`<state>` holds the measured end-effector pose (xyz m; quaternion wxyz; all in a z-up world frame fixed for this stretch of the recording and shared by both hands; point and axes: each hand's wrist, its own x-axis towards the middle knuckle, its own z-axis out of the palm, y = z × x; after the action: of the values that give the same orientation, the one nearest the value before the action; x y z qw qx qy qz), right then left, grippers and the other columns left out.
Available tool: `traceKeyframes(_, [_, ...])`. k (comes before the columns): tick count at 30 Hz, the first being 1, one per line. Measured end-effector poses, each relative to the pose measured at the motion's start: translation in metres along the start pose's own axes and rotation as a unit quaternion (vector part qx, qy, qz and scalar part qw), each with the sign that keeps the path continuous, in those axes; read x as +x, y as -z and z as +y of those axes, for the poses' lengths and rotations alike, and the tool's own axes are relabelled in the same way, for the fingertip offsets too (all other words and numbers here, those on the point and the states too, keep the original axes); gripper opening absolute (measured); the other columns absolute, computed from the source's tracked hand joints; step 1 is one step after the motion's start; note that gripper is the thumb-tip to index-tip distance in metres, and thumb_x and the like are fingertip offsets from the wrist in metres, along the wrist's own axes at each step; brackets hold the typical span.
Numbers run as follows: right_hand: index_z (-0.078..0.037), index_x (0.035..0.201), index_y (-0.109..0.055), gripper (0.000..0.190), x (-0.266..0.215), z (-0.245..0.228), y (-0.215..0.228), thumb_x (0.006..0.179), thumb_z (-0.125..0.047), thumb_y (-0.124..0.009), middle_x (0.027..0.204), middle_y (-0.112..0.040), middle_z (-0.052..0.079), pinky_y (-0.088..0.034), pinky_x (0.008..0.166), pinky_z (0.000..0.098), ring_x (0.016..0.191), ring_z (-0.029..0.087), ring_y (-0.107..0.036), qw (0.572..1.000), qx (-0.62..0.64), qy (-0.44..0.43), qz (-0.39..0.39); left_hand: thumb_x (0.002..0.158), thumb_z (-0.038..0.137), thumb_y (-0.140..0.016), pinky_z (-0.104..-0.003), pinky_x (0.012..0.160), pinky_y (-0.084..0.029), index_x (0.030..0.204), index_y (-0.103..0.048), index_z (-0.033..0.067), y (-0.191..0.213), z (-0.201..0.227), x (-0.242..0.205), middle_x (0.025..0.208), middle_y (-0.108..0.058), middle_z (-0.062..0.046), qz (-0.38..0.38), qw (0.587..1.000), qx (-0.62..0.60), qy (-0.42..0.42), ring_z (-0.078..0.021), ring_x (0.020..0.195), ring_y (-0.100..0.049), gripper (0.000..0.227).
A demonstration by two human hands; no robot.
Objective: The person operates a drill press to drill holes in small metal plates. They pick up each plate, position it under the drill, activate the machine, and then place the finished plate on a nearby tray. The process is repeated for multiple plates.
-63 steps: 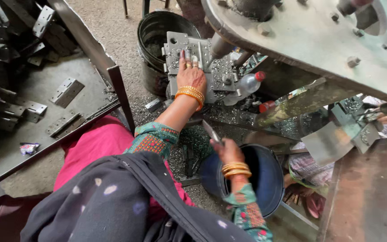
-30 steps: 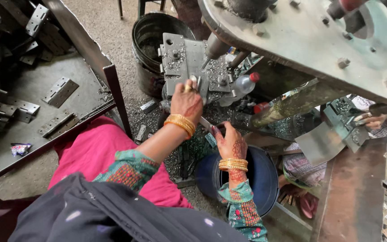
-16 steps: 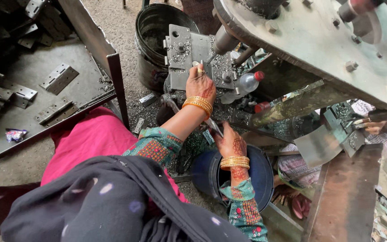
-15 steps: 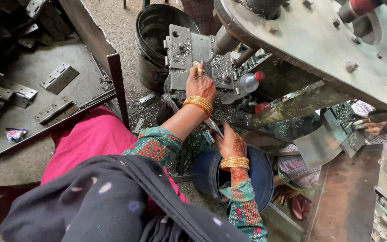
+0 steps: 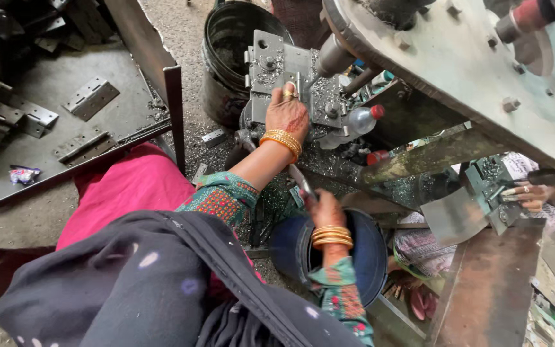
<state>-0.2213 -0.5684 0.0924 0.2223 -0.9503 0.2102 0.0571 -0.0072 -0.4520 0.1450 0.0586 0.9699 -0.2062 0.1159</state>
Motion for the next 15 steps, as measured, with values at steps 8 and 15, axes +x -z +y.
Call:
traceKeyframes(8, [-0.007, 0.101, -0.070, 0.051, 0.017, 0.017, -0.013, 0.095, -0.057, -0.059, 0.093, -0.071, 0.023, -0.052, 0.074, 0.0527, 0.089, 0.045, -0.069, 0.999, 0.032, -0.004, -0.010, 0.086, 0.023, -0.057, -0.043, 0.098, -0.031, 0.077, -0.077, 0.0113, 0.009, -0.016, 0.019, 0.104, -0.074, -0.010, 0.031, 0.999, 0.014, -0.025, -0.0271, 0.122, -0.048, 0.025])
traceKeyframes(15, [-0.005, 0.096, -0.069, 0.057, 0.013, 0.027, -0.038, 0.096, -0.061, -0.058, 0.093, -0.070, 0.024, -0.051, 0.074, 0.0535, 0.090, 0.047, -0.068, 0.999, -0.014, -0.023, 0.020, 0.091, 0.023, -0.053, -0.043, 0.102, -0.029, 0.096, -0.077, 0.0081, 0.005, -0.016, 0.018, 0.124, -0.067, -0.012, 0.045, 0.999, 0.024, -0.007, -0.0273, 0.124, -0.046, 0.029])
